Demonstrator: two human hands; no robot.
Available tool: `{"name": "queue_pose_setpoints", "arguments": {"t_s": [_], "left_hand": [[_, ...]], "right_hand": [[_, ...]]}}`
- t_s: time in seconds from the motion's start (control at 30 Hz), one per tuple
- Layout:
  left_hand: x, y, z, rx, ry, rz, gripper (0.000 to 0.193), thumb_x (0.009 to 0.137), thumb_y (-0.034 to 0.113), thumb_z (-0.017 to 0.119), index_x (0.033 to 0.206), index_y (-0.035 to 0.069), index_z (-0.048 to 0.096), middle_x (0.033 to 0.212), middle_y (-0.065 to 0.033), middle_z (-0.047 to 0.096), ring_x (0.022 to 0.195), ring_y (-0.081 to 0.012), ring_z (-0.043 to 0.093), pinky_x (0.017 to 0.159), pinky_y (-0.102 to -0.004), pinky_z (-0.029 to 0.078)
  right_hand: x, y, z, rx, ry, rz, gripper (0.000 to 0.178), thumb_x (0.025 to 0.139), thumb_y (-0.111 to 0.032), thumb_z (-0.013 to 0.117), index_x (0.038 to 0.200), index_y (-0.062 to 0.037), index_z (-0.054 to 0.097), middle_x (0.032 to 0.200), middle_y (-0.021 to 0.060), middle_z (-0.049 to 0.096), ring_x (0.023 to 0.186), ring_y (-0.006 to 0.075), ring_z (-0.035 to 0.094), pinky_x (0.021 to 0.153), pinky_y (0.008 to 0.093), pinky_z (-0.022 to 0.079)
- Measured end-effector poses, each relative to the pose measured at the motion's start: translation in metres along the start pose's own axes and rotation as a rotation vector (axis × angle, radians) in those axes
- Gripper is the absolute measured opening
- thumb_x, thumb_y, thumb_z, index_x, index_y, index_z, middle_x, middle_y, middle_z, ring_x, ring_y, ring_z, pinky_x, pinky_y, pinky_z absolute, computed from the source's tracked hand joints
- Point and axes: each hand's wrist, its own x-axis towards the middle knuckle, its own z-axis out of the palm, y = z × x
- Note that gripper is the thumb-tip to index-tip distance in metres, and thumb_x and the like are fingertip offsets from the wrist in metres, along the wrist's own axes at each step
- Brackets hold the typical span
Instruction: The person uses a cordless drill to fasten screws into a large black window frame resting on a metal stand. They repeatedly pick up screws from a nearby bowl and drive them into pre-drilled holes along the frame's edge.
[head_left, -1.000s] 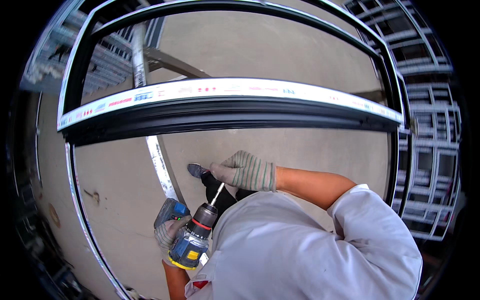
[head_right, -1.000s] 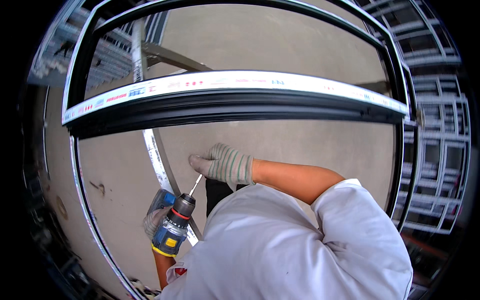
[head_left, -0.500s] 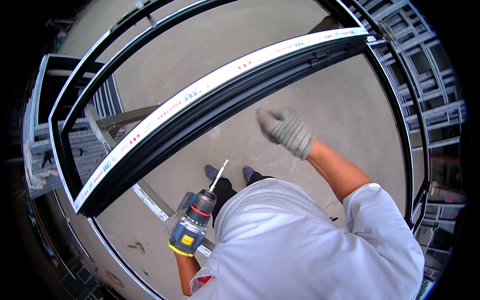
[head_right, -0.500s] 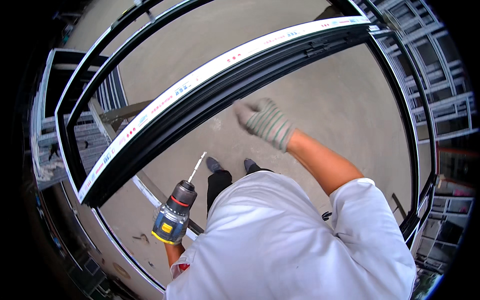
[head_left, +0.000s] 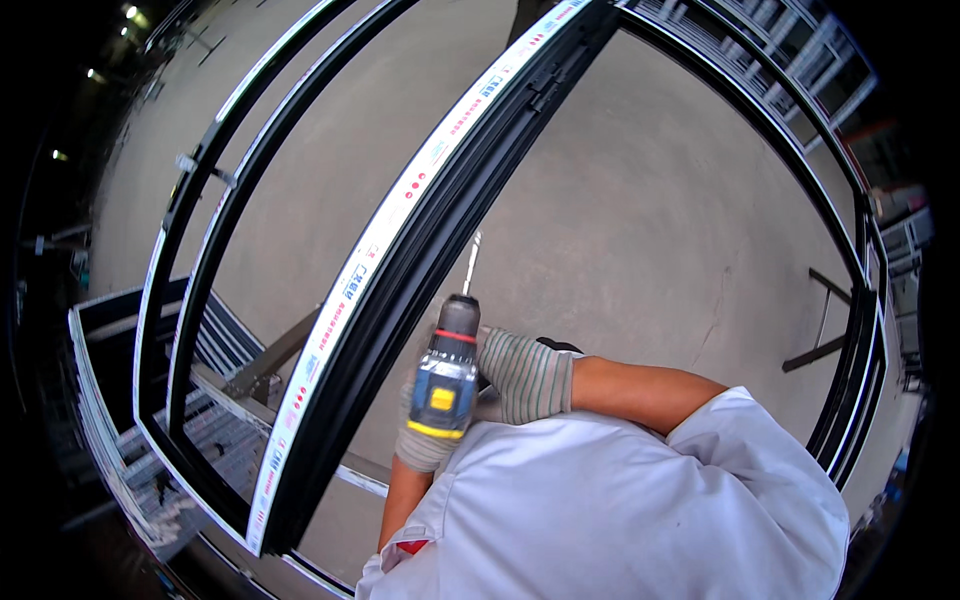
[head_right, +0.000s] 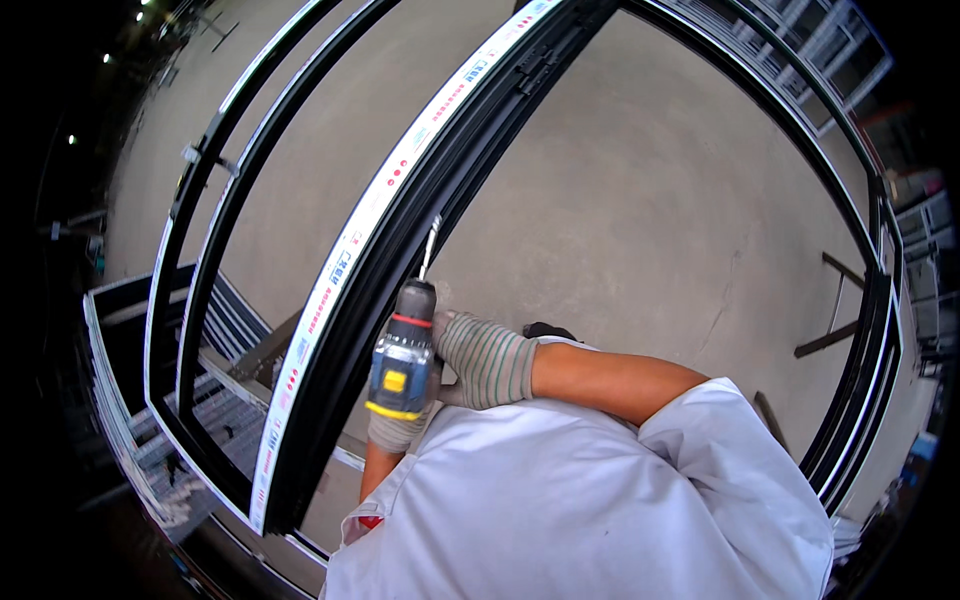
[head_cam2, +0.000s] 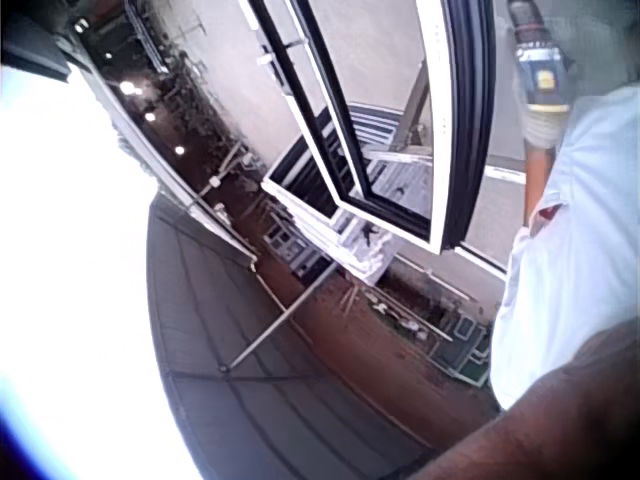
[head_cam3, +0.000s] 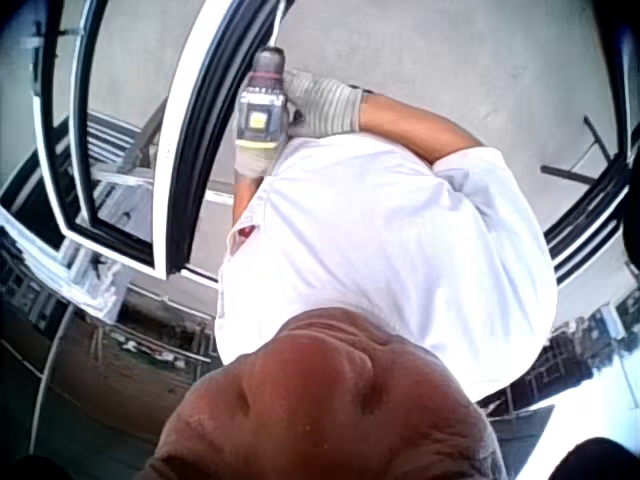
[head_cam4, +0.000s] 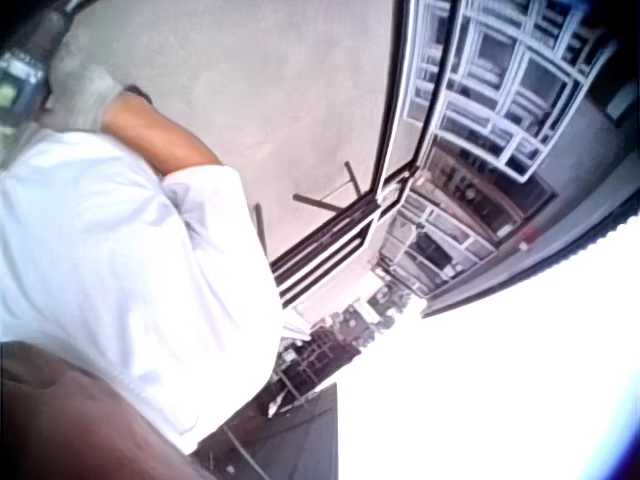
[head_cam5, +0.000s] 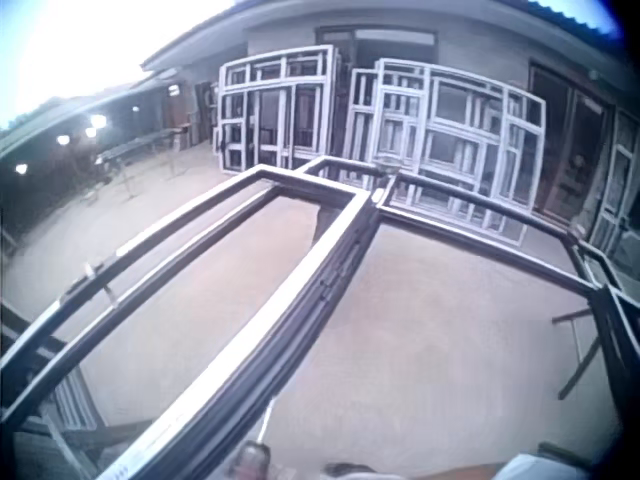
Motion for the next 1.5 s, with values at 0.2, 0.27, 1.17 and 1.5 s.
{"name": "queue_pose_setpoints", "arguments": {"t_s": [0.2,0.27,1.17,1.5], "left_hand": [[0.053,0.014,-0.023,-0.717,-0.286,-0.256,0.028,0.081,0.018,0.071,0.104,0.006,0.06,0.088,-0.0041,0.063,0.078,-0.0171,0.062,0.073,-0.0321,0.053],[0.076,0.029,-0.033,-0.81,-0.451,-0.287,0.033,0.08,0.016,0.073,0.108,0.006,0.058,0.09,-0.0035,0.064,0.08,-0.0146,0.062,0.076,-0.0314,0.053],[0.309,0.079,0.075,-1.062,0.162,-0.859,0.032,0.095,0.032,0.056,0.073,0.007,0.057,0.046,0.0039,0.034,0.034,-0.0077,0.028,0.032,-0.0227,0.026],[0.396,0.05,0.102,-0.997,-0.005,-0.817,0.035,0.094,0.031,0.052,0.075,0.002,0.059,0.049,-0.001,0.041,0.036,-0.0107,0.035,0.036,-0.0269,0.031]], "right_hand": [[0.016,-0.016,0.004,1.46,0.142,0.528,0.015,0.095,-0.021,0.054,0.084,-0.011,0.057,0.079,0.0037,0.06,0.069,0.0158,0.061,0.067,0.032,0.056],[0.01,0.019,0.0,0.818,0.17,0.02,0.016,0.098,-0.024,0.054,0.095,-0.0089,0.059,0.085,0.0045,0.062,0.079,0.0171,0.063,0.077,0.0325,0.056],[-0.07,0.026,-0.237,-0.335,0.239,-0.201,0.032,0.082,-0.013,0.069,0.112,-0.0074,0.058,0.103,0.0101,0.063,0.096,0.0251,0.062,0.086,0.0326,0.05],[-0.062,0.022,-0.273,0.526,0.294,-0.092,0.022,0.093,-0.018,0.056,0.111,-0.0052,0.056,0.105,0.0102,0.062,0.101,0.0209,0.06,0.09,0.0323,0.048]]}}
